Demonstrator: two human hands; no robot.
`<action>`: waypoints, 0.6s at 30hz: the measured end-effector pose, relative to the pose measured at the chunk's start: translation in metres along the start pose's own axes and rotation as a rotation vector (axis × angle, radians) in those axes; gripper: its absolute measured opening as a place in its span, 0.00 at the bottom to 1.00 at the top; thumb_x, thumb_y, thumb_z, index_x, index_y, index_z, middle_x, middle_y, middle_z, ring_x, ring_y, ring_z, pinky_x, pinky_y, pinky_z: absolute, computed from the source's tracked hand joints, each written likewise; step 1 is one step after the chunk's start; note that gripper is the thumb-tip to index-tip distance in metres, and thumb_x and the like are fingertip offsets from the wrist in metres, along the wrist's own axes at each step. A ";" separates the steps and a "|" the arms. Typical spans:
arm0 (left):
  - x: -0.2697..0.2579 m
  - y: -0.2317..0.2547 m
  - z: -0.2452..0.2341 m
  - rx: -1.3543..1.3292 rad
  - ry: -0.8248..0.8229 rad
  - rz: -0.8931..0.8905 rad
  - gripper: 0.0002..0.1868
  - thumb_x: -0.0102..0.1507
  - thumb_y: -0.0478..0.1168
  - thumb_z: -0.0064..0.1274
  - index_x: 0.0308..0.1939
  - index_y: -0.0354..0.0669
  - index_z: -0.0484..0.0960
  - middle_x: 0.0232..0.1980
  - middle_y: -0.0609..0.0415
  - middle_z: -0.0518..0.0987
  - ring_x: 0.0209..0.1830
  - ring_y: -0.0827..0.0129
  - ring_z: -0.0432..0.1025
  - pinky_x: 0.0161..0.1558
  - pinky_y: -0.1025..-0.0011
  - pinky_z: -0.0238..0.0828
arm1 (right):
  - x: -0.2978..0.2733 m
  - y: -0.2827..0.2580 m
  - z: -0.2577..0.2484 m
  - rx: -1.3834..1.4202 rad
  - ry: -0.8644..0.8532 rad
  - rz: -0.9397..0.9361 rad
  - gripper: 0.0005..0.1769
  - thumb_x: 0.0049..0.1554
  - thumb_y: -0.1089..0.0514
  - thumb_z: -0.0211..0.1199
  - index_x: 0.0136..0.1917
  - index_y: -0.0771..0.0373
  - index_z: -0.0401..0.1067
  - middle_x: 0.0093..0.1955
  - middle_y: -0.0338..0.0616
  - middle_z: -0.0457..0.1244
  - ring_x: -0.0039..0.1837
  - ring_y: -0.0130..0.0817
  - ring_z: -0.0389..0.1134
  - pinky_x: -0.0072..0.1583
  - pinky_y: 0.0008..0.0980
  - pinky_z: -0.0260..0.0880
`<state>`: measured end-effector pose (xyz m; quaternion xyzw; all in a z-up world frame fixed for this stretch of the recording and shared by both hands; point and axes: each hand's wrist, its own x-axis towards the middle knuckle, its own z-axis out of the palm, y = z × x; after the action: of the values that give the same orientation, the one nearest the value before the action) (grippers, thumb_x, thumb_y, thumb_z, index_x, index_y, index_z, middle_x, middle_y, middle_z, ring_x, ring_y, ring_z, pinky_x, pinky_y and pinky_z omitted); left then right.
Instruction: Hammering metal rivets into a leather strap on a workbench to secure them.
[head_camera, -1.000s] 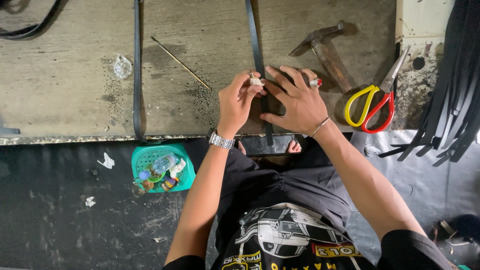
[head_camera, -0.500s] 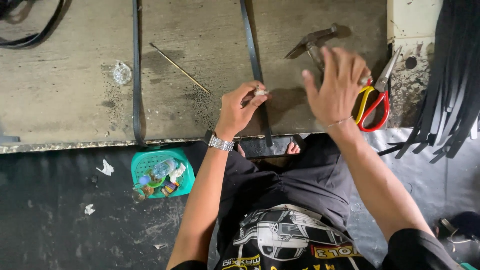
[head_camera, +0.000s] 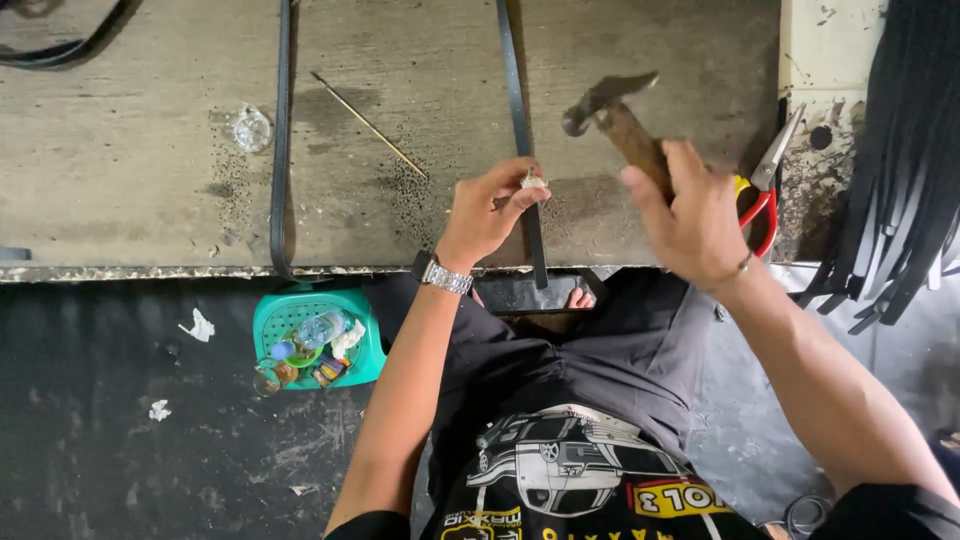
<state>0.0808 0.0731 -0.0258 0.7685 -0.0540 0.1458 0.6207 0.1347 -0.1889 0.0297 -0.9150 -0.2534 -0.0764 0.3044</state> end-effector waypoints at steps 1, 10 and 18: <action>-0.002 -0.001 0.000 -0.001 0.000 -0.001 0.11 0.67 0.49 0.60 0.50 0.53 0.83 0.37 0.48 0.87 0.45 0.53 0.81 0.44 0.62 0.80 | -0.004 -0.019 -0.007 -0.001 -0.002 0.000 0.19 0.69 0.45 0.62 0.56 0.64 0.70 0.34 0.53 0.60 0.40 0.63 0.68 0.41 0.43 0.66; -0.002 0.002 -0.002 0.068 -0.039 0.043 0.11 0.69 0.47 0.57 0.54 0.52 0.81 0.39 0.43 0.86 0.45 0.50 0.80 0.42 0.59 0.82 | -0.006 -0.074 -0.032 0.133 -0.055 -0.095 0.16 0.64 0.49 0.67 0.50 0.65 0.70 0.25 0.54 0.57 0.35 0.68 0.65 0.32 0.45 0.61; -0.004 -0.004 0.000 -0.018 -0.057 0.031 0.12 0.68 0.46 0.58 0.54 0.49 0.82 0.41 0.43 0.86 0.46 0.48 0.80 0.45 0.54 0.82 | -0.007 -0.072 -0.026 0.147 -0.106 -0.003 0.17 0.64 0.47 0.65 0.50 0.64 0.68 0.26 0.59 0.60 0.38 0.70 0.66 0.34 0.49 0.64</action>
<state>0.0785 0.0740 -0.0306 0.7656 -0.0846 0.1329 0.6237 0.0927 -0.1580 0.0862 -0.8927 -0.2753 -0.0096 0.3568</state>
